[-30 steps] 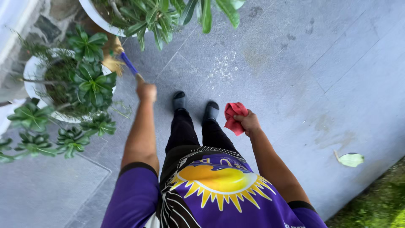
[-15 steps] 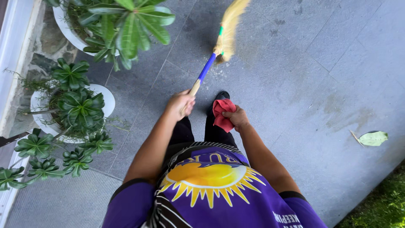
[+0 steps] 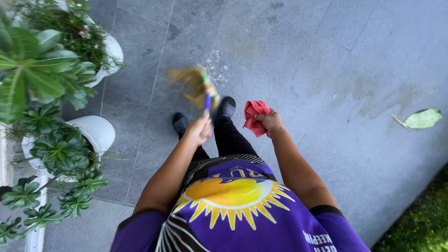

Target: The person sweeps a tiled outdoor patio with a straw broom, moving leaves and debris along the edges and into a central pile. They hold a red cloth in the other hand but do not use it during the clip.

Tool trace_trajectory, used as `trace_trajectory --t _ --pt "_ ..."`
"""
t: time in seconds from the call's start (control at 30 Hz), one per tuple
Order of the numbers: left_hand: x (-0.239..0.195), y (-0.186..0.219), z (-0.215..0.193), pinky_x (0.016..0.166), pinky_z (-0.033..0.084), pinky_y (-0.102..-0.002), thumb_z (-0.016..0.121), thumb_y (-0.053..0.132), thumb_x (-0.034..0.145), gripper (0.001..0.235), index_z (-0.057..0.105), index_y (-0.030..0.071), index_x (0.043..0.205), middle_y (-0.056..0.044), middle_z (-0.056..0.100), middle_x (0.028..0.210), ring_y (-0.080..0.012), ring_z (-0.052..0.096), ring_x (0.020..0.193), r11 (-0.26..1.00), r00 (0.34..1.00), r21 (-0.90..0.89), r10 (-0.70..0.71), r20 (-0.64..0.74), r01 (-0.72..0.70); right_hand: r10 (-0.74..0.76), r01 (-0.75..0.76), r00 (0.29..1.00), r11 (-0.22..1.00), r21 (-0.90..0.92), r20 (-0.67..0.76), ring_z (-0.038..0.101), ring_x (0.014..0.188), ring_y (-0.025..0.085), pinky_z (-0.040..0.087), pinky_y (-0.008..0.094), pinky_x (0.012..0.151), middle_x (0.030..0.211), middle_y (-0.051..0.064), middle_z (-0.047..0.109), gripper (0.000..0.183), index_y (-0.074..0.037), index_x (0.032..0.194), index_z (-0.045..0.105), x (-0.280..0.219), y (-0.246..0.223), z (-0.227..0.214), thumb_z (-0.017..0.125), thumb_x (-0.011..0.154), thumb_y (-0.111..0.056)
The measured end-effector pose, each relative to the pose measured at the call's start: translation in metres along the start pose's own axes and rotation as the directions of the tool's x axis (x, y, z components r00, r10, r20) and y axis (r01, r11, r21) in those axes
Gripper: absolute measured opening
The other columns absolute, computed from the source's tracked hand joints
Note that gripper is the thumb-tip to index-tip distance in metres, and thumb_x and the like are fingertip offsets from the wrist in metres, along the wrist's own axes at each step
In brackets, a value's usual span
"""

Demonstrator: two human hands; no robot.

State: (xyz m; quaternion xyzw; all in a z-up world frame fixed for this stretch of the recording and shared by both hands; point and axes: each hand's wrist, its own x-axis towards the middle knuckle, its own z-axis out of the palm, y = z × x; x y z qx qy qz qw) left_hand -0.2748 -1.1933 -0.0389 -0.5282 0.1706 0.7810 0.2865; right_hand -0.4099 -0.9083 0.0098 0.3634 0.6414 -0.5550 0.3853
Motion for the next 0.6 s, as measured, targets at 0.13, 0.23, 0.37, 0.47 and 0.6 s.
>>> trace_trajectory --t 0.13,0.23,0.37,0.47,0.6 --pt "0.048 0.026 0.081 0.040 0.036 -0.024 0.058 0.015 0.098 0.016 0.047 0.012 0.087 0.000 0.047 0.061 -0.0100 0.041 0.043 0.996 0.981 -0.005 -0.088 0.171 0.090 0.035 -0.034 0.999 0.998 0.048 -0.007 0.074 0.098 0.027 0.065 0.042 0.083 0.116 0.016 0.070 0.052 0.004 0.128 0.057 0.001 0.000 -0.026 0.074 0.079 0.008" --pt "-0.002 0.040 0.092 0.038 0.037 -0.022 0.056 0.013 0.096 0.020 0.050 0.015 0.115 -0.001 0.052 0.068 -0.0074 0.044 0.044 0.998 0.974 0.060 -0.008 0.228 -0.006 0.061 -0.058 0.998 0.994 0.089 -0.031 0.073 0.099 0.027 0.065 0.041 0.083 0.117 0.015 0.069 0.053 0.003 0.129 0.056 0.008 0.000 -0.033 0.075 0.080 0.008" --pt "-0.121 0.035 0.071 0.035 0.037 -0.020 0.052 0.010 0.094 0.054 0.045 0.021 0.146 -0.001 0.055 0.070 -0.0044 0.046 0.044 0.991 0.997 0.127 0.039 0.065 -0.047 0.007 -0.011 1.000 0.986 0.165 0.024 0.073 0.099 0.027 0.064 0.040 0.083 0.117 0.016 0.070 0.053 0.003 0.129 0.058 0.026 -0.006 -0.044 0.074 0.080 0.009" --pt "-0.164 0.020 0.055 0.037 0.036 -0.018 0.052 0.008 0.092 0.051 0.048 0.026 0.141 0.000 0.054 0.068 -0.0030 0.046 0.044 0.997 0.995 0.062 0.044 -0.093 -0.039 -0.001 -0.004 1.000 0.977 0.215 0.021 0.073 0.099 0.027 0.064 0.040 0.084 0.117 0.016 0.070 0.052 0.002 0.129 0.057 0.040 -0.008 -0.050 0.074 0.080 0.009" --pt "-0.105 0.008 0.082 0.036 0.034 -0.027 0.063 0.006 0.097 0.023 0.043 0.016 0.103 0.004 0.043 0.059 -0.0094 0.041 0.041 0.972 0.972 0.051 0.231 -0.042 -0.229 -0.010 0.004 1.000 0.969 0.249 0.021 0.073 0.099 0.028 0.065 0.042 0.084 0.115 0.016 0.071 0.050 0.003 0.127 0.060 0.044 -0.013 -0.060 0.073 0.080 0.010"
